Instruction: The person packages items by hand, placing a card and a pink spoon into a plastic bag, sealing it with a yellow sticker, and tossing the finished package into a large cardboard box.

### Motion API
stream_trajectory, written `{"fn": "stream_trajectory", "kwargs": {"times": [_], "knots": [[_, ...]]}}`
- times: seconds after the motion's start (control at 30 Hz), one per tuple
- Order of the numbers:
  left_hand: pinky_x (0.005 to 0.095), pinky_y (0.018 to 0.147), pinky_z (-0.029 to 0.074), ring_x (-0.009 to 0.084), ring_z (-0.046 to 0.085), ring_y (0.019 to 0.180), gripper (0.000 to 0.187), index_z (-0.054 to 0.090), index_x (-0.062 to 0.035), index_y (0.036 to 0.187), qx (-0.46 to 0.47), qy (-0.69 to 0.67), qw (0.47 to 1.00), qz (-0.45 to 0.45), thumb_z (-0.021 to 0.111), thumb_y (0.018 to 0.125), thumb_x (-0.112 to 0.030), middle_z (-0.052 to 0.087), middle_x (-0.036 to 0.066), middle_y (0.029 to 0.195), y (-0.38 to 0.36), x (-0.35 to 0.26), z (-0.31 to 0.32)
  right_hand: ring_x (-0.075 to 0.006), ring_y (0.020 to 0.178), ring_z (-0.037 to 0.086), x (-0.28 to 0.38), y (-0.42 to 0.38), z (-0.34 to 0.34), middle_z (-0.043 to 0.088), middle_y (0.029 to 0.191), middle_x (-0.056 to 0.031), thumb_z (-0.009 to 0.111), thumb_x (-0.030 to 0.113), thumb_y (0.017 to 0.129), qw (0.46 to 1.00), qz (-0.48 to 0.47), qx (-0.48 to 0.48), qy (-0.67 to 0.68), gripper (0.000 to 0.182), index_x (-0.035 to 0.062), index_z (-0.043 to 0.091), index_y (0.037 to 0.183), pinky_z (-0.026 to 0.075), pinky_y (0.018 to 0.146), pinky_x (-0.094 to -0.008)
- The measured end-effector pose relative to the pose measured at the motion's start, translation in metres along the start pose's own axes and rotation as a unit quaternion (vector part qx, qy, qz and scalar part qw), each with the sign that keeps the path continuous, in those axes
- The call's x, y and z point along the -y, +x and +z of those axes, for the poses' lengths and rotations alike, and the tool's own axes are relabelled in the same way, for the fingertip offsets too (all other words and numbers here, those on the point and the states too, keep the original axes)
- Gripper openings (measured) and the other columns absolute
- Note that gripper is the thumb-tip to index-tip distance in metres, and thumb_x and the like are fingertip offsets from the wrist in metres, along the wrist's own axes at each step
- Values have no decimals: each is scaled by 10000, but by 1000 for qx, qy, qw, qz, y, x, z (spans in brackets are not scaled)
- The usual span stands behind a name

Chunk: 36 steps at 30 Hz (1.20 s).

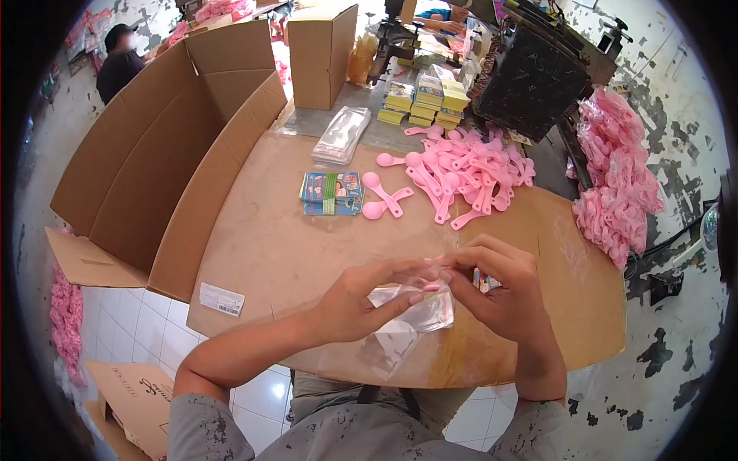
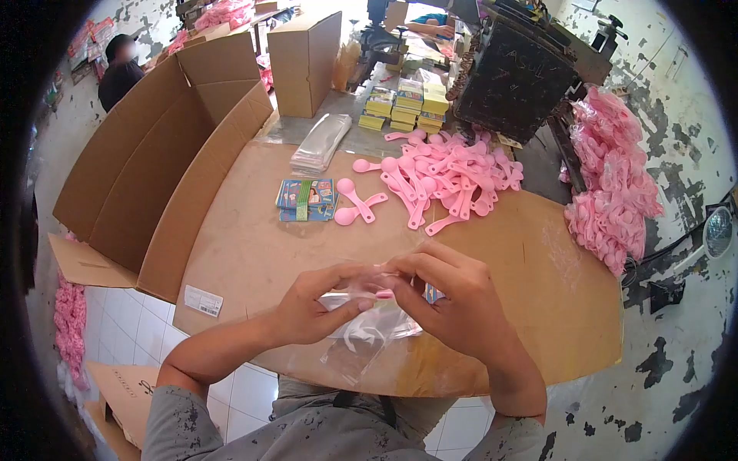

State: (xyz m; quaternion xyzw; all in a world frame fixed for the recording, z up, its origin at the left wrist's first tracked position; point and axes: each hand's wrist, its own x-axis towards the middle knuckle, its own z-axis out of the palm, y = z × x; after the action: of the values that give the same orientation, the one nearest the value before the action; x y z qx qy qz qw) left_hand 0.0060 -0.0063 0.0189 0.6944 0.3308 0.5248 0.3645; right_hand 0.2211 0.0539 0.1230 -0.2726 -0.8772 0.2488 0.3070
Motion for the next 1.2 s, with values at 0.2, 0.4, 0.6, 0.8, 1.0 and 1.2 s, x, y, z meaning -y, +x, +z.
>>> {"fn": "stream_trajectory", "kwargs": {"times": [0.2,0.4,0.6,0.8,1.0,1.2], "knots": [[289,717,601,160,767,877,448,580,4,1421,-46,-23,996,-75,694,992,-58,780,136,1109,-1,-7,0,-249,957,692,-20,-1,24,706,1065,-85,795,47,842,984,-97,-138,-53,234,69,741,1068,520,749,-342],[311,556,561,150,709,614,490,577,-12,1429,-49,30,996,-67,713,960,-63,797,117,941,-6,-4,2,-234,1092,658,-16,4,39,681,1126,-78,754,128,799,922,-235,-95,-292,254,50,709,1036,457,923,-388],[324,576,577,181,722,635,535,562,-19,1455,7,150,988,-38,713,942,-43,796,127,950,-7,0,2,-243,1047,646,-22,4,49,651,1068,-78,709,107,828,915,-197,-69,-346,152,48,680,965,458,886,-390],[275,785,615,158,761,952,405,620,0,1397,-3,-5,989,-150,667,995,-22,789,135,1067,-1,-7,-6,-170,821,617,-51,-8,-17,591,891,-61,644,68,933,981,121,-74,131,67,35,590,909,485,719,-319],[281,952,582,158,705,1140,306,643,44,1325,-26,-133,966,-222,627,1024,-7,735,129,1225,1,-5,-11,-168,857,662,-187,-123,-158,635,900,-55,580,-17,961,893,196,-142,380,157,-2,588,1117,538,810,-319],[286,976,577,177,704,1153,306,625,64,1326,-24,-137,968,-211,620,1023,19,727,146,1227,-1,1,-6,-281,1133,635,-204,-159,-155,666,1136,-145,609,-74,872,903,251,-241,-252,439,-3,601,1306,490,1023,-403]]}}
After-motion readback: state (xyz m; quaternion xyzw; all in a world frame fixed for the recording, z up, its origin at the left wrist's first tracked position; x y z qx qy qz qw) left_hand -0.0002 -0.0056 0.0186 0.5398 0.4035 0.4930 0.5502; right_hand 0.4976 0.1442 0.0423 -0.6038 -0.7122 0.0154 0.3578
